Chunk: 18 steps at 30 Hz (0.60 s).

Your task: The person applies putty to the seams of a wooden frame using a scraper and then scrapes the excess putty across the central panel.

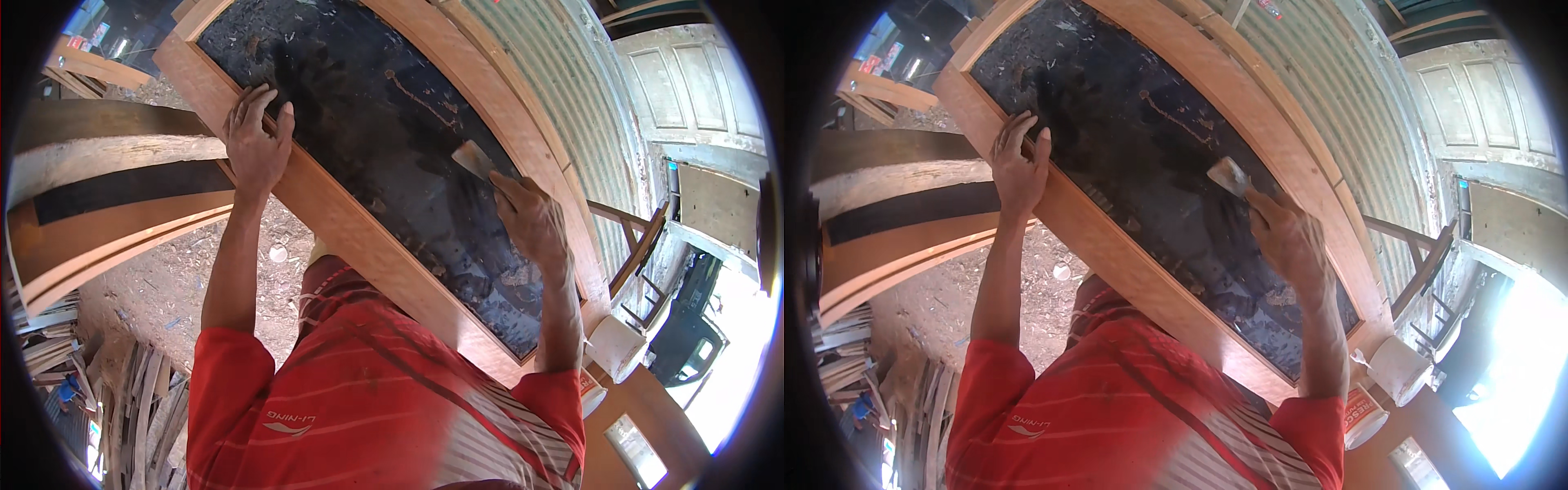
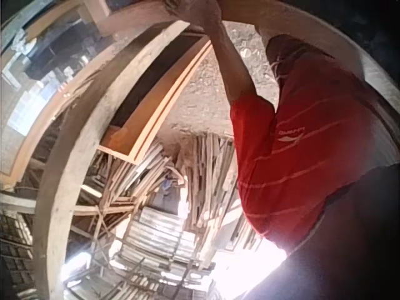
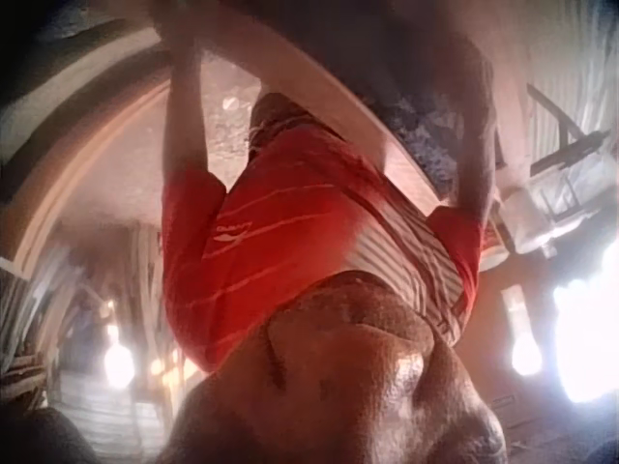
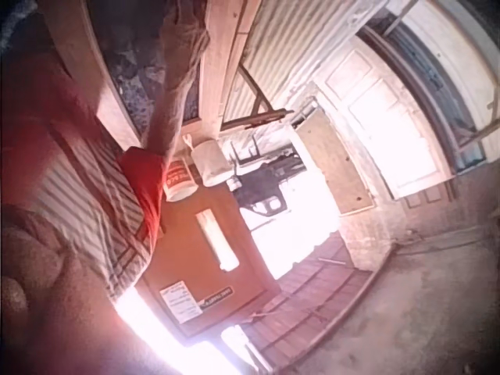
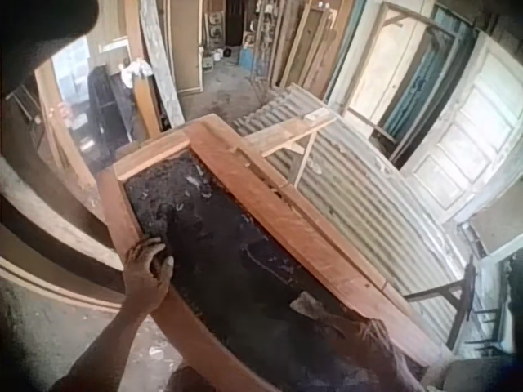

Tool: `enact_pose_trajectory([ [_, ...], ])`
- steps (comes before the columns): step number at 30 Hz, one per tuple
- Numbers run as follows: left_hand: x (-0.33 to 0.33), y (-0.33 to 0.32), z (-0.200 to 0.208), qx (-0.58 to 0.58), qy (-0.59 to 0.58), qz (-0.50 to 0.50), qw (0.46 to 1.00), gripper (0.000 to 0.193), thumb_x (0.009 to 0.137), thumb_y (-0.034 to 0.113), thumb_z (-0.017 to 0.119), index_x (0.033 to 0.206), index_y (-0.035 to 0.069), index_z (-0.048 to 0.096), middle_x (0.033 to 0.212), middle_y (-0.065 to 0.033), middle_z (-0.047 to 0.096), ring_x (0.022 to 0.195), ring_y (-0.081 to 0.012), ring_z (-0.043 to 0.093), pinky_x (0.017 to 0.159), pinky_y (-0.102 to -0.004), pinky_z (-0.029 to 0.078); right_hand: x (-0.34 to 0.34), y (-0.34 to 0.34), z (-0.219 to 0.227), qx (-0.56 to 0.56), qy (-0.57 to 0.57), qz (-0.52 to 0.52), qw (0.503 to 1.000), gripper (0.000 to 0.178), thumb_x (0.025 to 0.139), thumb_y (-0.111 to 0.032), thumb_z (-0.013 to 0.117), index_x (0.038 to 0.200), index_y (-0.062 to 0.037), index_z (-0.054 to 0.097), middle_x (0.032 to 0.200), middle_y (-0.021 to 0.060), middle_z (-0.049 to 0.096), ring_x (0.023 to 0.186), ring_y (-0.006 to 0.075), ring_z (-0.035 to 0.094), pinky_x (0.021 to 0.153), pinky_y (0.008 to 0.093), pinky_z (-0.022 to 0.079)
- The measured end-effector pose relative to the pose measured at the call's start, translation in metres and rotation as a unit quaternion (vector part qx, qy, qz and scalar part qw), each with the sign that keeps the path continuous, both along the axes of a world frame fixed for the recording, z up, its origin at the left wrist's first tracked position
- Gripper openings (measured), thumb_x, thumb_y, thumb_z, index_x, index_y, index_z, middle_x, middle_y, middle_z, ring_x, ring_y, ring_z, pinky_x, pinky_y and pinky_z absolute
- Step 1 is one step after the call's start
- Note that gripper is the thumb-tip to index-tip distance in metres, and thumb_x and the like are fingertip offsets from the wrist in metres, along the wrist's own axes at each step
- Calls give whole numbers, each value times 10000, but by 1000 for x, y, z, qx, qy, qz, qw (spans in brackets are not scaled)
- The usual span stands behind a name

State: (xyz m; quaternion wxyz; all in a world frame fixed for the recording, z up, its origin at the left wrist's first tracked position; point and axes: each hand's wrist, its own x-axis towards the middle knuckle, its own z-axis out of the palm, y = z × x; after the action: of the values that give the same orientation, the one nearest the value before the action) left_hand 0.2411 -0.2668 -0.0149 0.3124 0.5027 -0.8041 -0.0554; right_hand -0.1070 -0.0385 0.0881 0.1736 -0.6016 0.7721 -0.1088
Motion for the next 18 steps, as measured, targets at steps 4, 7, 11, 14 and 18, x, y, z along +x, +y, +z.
enact_pose_trajectory([
  [4,-4,2,8,16,8,-43,999,351,981,256,735,1257,41,712,1357,-135,698,1354,-352,596,1162,-501,411,18,-38,-8,-7,-4,-11,1000,279,973,-193,704,1243,-169,770,921,171,708,836,396,723,746,503,574],
  [7,1,3,10,21,3,-63,998,338,974,229,734,1256,46,702,1354,-135,695,1347,-355,601,1155,-502,414,31,-79,-1,-19,1,11,1000,280,971,-196,707,1242,-174,771,919,166,708,826,390,724,737,502,574],
  [11,1,1,10,48,59,-97,992,377,927,222,769,1263,71,688,1336,-119,684,1317,-359,610,1112,-528,442,42,-105,-6,-18,4,10,1000,288,975,-185,699,1257,-181,758,919,161,708,817,394,720,724,506,573],
  [14,0,1,19,60,49,-109,991,371,917,206,772,1253,73,690,1332,-113,685,1315,-352,610,1103,-519,448,60,-144,-12,-24,32,30,999,298,985,-184,685,1277,-185,744,913,167,703,818,394,722,718,508,573],
  [18,19,-15,20,125,118,-140,975,379,952,189,749,1289,32,675,1350,-157,675,1330,-371,598,1127,-514,445,77,-159,4,-14,42,31,999,304,993,-187,670,1290,-188,733,909,181,697,822,397,721,712,517,570],
])
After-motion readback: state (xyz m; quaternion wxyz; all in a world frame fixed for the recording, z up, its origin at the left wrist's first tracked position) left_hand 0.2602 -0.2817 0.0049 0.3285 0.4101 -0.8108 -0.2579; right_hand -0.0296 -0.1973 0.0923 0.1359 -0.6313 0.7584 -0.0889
